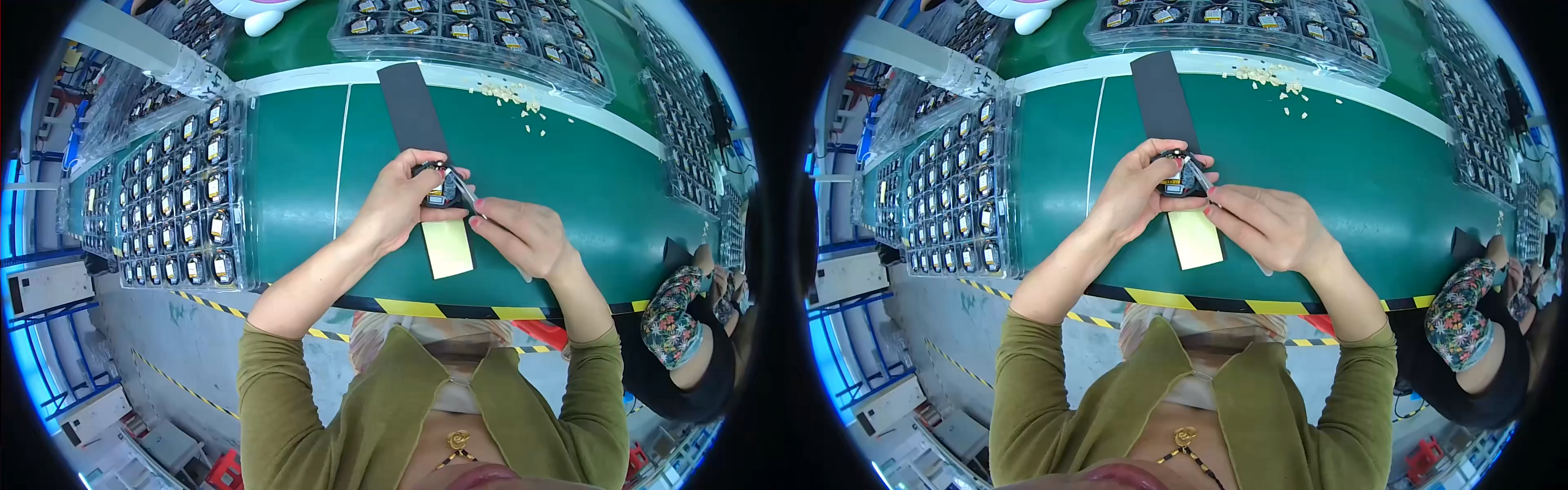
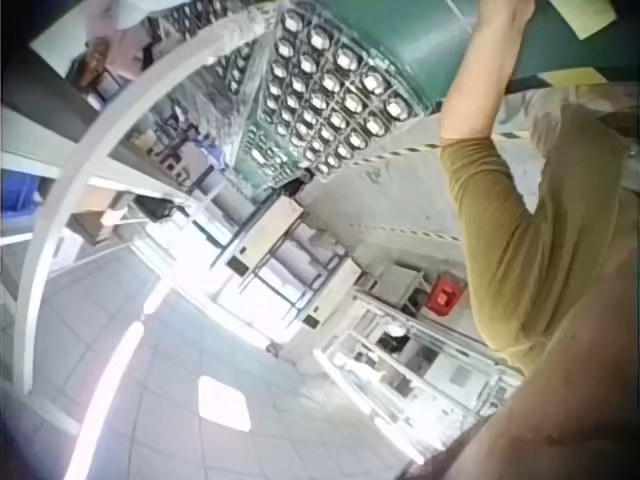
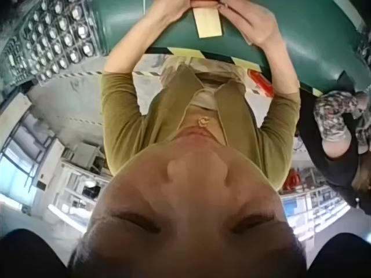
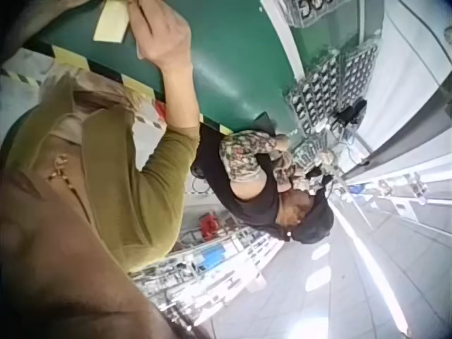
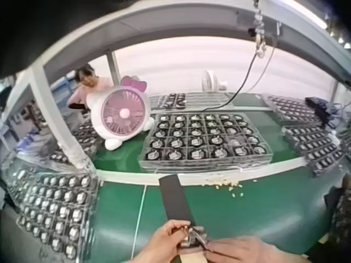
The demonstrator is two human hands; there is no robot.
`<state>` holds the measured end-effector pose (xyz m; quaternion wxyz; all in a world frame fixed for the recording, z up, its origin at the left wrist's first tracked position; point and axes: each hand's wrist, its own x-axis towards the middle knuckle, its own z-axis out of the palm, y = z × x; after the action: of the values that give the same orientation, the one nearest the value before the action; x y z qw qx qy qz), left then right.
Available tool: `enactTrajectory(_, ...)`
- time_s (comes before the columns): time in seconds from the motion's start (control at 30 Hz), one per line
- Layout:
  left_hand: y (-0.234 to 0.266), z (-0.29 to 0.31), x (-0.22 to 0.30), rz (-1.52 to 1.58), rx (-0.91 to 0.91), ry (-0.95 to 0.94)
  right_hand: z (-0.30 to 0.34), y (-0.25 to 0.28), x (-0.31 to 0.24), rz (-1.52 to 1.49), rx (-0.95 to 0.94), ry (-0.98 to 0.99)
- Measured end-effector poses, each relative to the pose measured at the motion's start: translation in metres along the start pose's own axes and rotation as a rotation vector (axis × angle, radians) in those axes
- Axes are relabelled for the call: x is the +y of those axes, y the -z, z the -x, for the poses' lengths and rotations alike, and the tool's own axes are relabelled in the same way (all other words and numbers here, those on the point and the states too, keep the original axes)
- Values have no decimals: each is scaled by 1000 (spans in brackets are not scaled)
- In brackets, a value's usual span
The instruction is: Assembling internal components into smartwatch housings on a factory production line.
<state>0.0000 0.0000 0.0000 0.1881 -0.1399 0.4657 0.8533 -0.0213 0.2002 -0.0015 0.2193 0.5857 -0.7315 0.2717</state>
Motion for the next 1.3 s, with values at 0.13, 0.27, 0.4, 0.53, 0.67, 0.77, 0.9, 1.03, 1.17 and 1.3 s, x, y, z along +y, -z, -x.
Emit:
enactTrajectory(0.13,0,0,0,16,-15,20,-5,0,-1,86,-25,65)
enactTrajectory(0.27,-1,1,-1,-8,-23,29,-5,0,0,98,-29,88)
enactTrajectory(0.4,-2,3,0,-21,-43,39,-3,0,2,91,-28,94)
enactTrajectory(0.53,-2,5,4,12,-72,60,-3,2,1,50,7,84)
enactTrajectory(0.67,-3,6,3,74,-111,45,-1,-2,0,-108,148,-51)
enactTrajectory(0.77,1,4,-1,80,-122,16,2,-1,3,-226,166,-188)
enactTrajectory(0.9,-1,6,1,12,-103,32,1,-1,1,-352,216,-435)
enactTrajectory(1.03,-2,5,2,-72,-79,119,6,-14,1,-850,466,-773)
enactTrajectory(1.17,0,4,2,-61,-102,142,2,-13,7,-923,503,-841)
enactTrajectory(1.3,2,3,0,-83,-100,151,4,-15,10,-968,495,-782)
